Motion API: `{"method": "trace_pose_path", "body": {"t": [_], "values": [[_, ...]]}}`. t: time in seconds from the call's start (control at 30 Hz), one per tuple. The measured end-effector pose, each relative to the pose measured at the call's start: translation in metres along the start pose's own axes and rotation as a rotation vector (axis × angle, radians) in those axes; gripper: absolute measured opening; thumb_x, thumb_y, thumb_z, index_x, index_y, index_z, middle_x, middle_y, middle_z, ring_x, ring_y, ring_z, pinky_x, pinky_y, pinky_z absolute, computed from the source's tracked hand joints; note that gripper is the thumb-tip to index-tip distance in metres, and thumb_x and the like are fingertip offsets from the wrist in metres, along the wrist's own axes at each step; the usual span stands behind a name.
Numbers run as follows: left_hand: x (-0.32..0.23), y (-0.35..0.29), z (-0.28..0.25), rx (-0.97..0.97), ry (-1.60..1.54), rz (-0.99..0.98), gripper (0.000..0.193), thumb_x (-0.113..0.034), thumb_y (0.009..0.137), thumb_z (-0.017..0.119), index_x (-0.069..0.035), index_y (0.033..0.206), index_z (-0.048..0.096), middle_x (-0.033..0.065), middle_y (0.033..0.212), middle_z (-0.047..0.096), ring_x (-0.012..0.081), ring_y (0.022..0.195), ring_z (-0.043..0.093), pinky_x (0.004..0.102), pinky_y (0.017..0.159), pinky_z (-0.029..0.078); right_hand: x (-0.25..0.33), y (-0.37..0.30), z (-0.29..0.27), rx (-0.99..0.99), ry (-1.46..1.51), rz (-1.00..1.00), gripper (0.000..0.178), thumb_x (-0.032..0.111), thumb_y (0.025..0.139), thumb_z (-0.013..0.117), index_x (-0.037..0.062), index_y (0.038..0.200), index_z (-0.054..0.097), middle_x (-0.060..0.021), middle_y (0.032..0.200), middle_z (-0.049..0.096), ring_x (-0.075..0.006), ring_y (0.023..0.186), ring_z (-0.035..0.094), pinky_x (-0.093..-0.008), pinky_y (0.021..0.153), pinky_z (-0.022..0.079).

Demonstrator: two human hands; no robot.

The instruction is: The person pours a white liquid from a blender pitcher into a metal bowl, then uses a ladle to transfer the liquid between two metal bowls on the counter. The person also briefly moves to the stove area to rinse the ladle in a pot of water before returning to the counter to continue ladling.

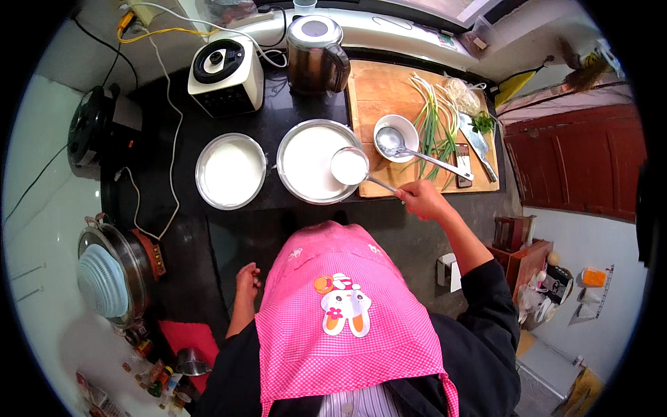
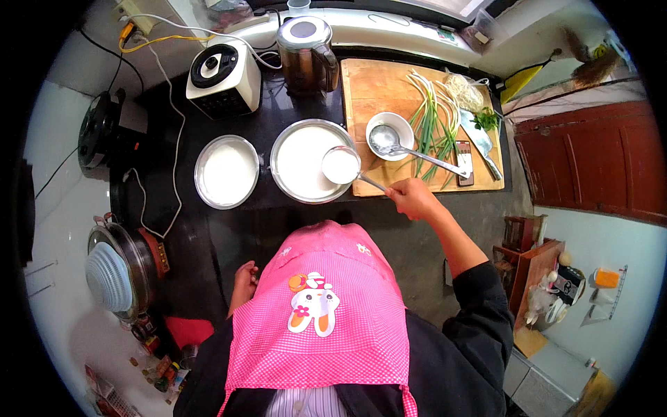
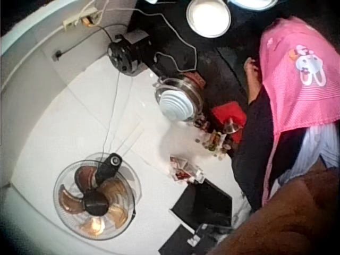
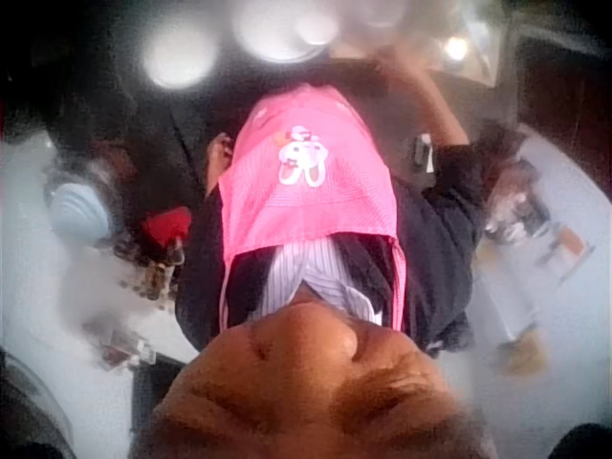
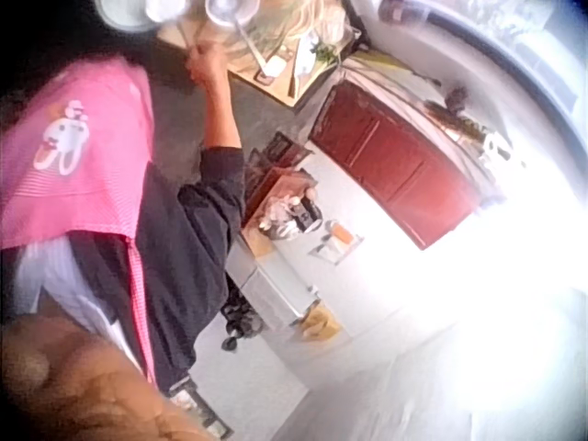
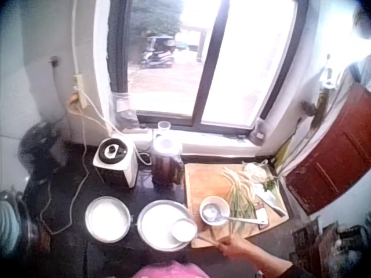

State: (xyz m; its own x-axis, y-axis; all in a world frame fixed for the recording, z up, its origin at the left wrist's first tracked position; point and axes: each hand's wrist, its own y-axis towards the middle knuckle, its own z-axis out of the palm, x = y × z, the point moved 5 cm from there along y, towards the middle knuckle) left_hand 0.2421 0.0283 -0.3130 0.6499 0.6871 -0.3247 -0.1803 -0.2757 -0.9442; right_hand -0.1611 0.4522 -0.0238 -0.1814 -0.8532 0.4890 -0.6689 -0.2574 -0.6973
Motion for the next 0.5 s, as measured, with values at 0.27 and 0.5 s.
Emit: {"method": "trace_pose_path", "body": {"t": [0.27, 0.5], "values": [[-0.056, 0.013, -0.01, 0.016, 0.11, 0.015, 0.023, -0.019, 0.096, 0.06, -0.013, 0.118, 0.065, 0.0007, 0.078, 0.064, 0.0109, 0.046, 0.042, 0.0312, 0.043, 0.037, 0.0, -0.004, 0.015, -0.03, 0.069, 0.06, 0.036, 0.033, 0.102, 0.062, 0.0004, 0.087, 0.067, -0.0055, 0.059, 0.059, -0.0144, 0.041, 0.054, -0.0333, 0.038, 0.043], [-0.085, 0.028, -0.022, 0.07, 0.188, 0.019, 0.022, -0.019, 0.096, 0.062, -0.013, 0.118, 0.066, 0.001, 0.079, 0.064, 0.0111, 0.047, 0.043, 0.0303, 0.045, 0.038, 0.007, -0.017, 0.024, -0.137, 0.144, 0.114, 0.037, 0.03, 0.102, 0.061, 0.0005, 0.081, 0.064, -0.004, 0.057, 0.056, -0.0138, 0.041, 0.051, -0.0333, 0.039, 0.04]]}}
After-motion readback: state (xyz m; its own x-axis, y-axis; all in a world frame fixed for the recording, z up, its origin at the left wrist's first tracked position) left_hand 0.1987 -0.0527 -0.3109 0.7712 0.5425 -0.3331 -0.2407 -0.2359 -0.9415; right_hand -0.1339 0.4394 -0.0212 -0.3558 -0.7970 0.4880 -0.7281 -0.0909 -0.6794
